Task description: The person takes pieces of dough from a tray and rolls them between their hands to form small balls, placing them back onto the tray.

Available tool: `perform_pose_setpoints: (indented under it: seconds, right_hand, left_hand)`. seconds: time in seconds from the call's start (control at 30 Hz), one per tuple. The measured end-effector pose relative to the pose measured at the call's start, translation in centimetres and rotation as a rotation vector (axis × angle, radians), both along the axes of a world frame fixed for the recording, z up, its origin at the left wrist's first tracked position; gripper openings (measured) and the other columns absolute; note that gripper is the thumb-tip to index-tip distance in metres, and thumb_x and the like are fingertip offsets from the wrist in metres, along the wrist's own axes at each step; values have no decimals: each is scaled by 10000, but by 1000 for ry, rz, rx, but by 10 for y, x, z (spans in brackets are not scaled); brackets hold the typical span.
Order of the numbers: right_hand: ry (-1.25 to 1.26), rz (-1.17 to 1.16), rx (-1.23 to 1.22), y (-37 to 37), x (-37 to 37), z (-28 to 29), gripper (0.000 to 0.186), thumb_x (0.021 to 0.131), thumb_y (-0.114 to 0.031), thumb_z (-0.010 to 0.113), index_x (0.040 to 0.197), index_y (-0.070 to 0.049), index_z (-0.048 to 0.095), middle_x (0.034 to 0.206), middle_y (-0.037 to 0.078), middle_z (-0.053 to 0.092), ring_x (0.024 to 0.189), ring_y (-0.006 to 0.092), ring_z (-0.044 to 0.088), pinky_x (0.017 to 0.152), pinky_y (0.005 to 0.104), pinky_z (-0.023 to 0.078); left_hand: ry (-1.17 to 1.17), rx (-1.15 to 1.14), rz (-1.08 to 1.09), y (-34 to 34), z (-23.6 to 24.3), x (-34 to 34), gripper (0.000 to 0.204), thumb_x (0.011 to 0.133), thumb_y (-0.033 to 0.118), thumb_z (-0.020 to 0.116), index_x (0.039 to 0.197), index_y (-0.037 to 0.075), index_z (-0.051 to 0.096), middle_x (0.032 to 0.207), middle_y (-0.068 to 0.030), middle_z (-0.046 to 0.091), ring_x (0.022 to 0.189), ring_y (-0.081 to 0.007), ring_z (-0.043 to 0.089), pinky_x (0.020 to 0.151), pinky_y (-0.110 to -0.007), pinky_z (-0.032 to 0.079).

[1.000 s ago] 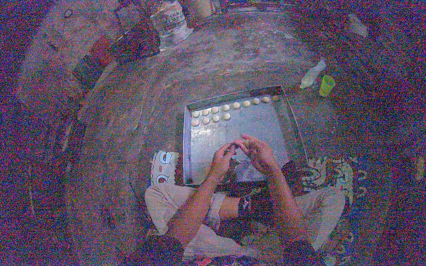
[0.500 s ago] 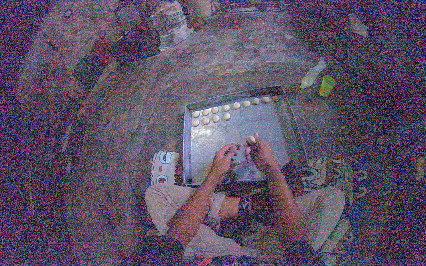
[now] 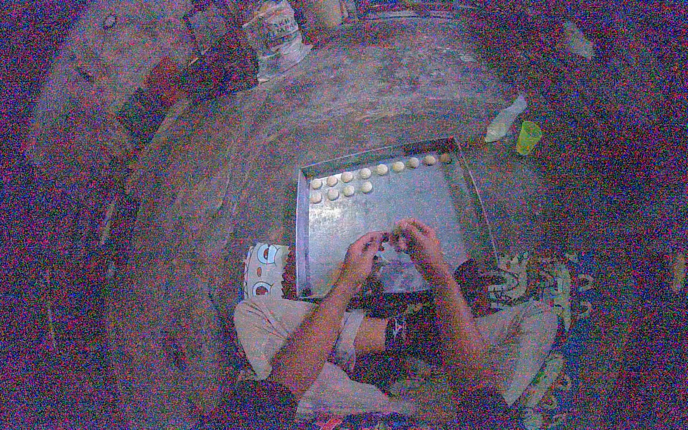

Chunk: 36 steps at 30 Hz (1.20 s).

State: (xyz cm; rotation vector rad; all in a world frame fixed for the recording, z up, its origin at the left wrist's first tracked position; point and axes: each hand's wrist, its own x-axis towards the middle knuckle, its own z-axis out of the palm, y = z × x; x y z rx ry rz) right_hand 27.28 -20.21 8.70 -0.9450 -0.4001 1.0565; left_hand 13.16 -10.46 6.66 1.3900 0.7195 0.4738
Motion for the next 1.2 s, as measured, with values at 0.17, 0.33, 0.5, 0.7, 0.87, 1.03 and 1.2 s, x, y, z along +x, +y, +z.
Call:
perform_pose_setpoints:
  seconds: [0.17, 0.33, 0.5, 0.7, 0.87, 1.03, 1.2]
  right_hand:
    - [3, -38, -65, 6, -14, 26, 224, 964, -212, 568, 1019, 5, 581, 887, 85, 638, 687, 123, 574, 602, 257, 477]
    - [-235, 32, -230, -7, 13, -12, 306, 969, -228, 567, 1160, 11, 589, 897, 83, 651, 713, 136, 593, 641, 254, 490]
    - [-320, -108, -106, 7, -15, 7, 226, 969, -264, 572, 1008, -49, 630, 785, 49, 630, 605, 130, 566, 561, 290, 481]
    - [-221, 44, -428, -3, 13, -20, 298, 949, -272, 606, 1108, -21, 626, 874, 62, 668, 709, 125, 602, 628, 286, 499]
    - [-419, -170, -206, 3, -8, -6, 322, 963, -321, 578, 988, -7, 644, 785, 44, 644, 632, 102, 561, 559, 258, 456]
    - [-349, -61, -271, -1, -4, -6, 233, 922, -250, 651, 945, -18, 636, 764, 24, 628, 627, 88, 532, 557, 235, 431]
    - [-679, -105, -260, 2, -7, -5, 315, 955, -332, 589, 901, -23, 616, 728, 15, 605, 627, 93, 535, 559, 242, 427]
  left_hand:
    - [32, 1, 9, 4, -4, -5, 380, 954, 379, 579, 1127, 50, 658, 956, -16, 654, 841, -116, 561, 682, -258, 480]
    - [-7, -21, -17, -1, 3, 2, 372, 950, 370, 586, 1115, 44, 662, 930, -14, 655, 832, -111, 555, 759, -263, 461]
    - [-53, -9, -4, 6, -24, 0, 337, 951, 347, 586, 1092, 52, 671, 918, -4, 657, 830, -107, 556, 735, -266, 463]
    - [-39, -76, -18, 2, -19, 1, 308, 957, 323, 580, 1072, 54, 674, 947, -11, 655, 847, -113, 563, 727, -276, 472]
    - [-29, -128, -32, 1, -16, 0, 292, 962, 314, 574, 1107, 74, 656, 1018, -15, 648, 887, -120, 561, 712, -291, 495]
    - [-84, -163, -24, 1, -11, -1, 301, 976, 311, 549, 1157, 81, 617, 1068, -27, 644, 925, -135, 564, 722, -299, 509]
    - [-143, -238, -45, 3, -16, 0, 327, 990, 326, 515, 1187, 77, 595, 1085, -49, 648, 953, -155, 577, 738, -304, 511]
